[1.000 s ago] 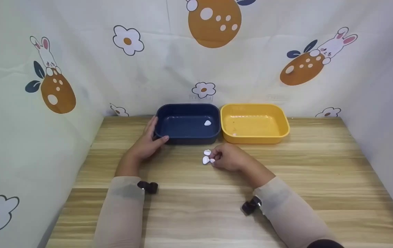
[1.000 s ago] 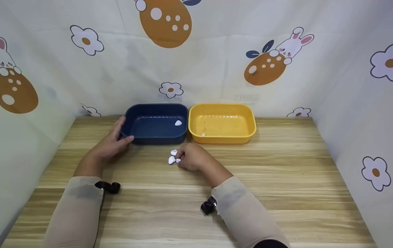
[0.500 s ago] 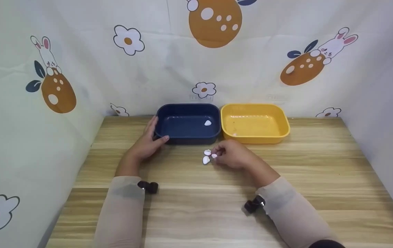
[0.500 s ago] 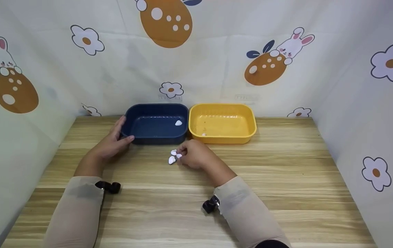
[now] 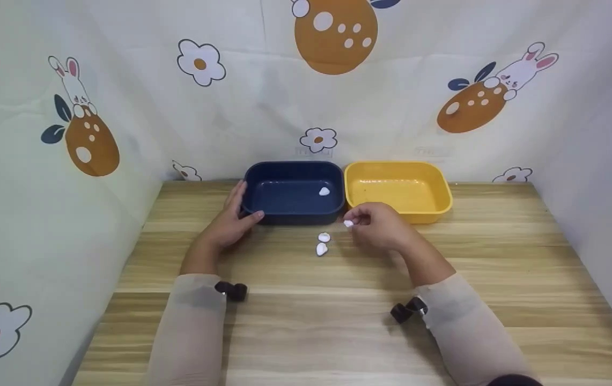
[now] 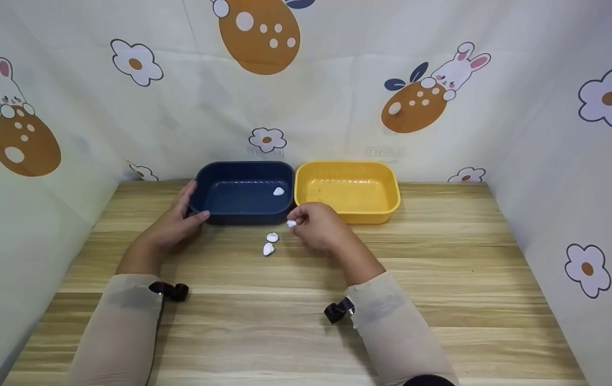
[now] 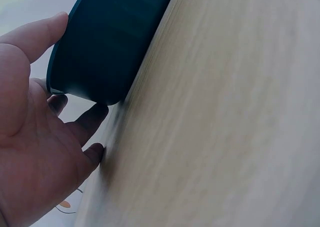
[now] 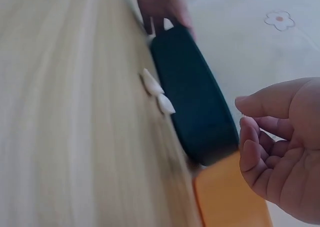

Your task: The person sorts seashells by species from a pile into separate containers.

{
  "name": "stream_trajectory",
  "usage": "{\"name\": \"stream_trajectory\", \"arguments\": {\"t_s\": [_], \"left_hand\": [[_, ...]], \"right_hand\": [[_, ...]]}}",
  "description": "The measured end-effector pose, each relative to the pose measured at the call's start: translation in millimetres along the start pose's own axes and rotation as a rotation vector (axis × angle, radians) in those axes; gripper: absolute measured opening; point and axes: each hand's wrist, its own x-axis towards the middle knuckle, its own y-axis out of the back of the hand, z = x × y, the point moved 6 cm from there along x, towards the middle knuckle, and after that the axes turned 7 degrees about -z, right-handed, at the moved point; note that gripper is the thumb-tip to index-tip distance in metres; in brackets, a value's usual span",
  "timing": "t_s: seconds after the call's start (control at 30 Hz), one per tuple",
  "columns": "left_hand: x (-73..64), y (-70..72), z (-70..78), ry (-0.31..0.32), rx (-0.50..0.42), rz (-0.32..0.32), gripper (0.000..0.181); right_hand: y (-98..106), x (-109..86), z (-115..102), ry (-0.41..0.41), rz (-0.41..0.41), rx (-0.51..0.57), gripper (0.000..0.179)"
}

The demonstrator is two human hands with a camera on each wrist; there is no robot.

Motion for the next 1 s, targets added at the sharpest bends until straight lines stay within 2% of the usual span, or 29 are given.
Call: {"name": "stream_trajectory", "arguments": {"t_s": [0.27,0.47,0.73,1.0], "left_hand": [[-0.2,-0.1,0.0,-0.005,0.006,0.002,0.099],[0.2,0.4,-0.8,-0.003,0.010,0.002,0.100],[1.3,0.4,-0.9,-0.006,0.031,0.001,0.098],[1.1,0.6,0.4,-0.021,0.012,0.000,0.099]], "right_hand": [[33.9,-4.1,15.2,-0.044,0.074,0.000,0.021],[49.9,-5.1,24.1,-0.044,0.105,0.004,0.023],[72.8,-9.7,39.6,-0.117,0.161,0.023,0.026],[91.1,-13.3,54.1,-0.197,0.186,0.057,0.029]]}}
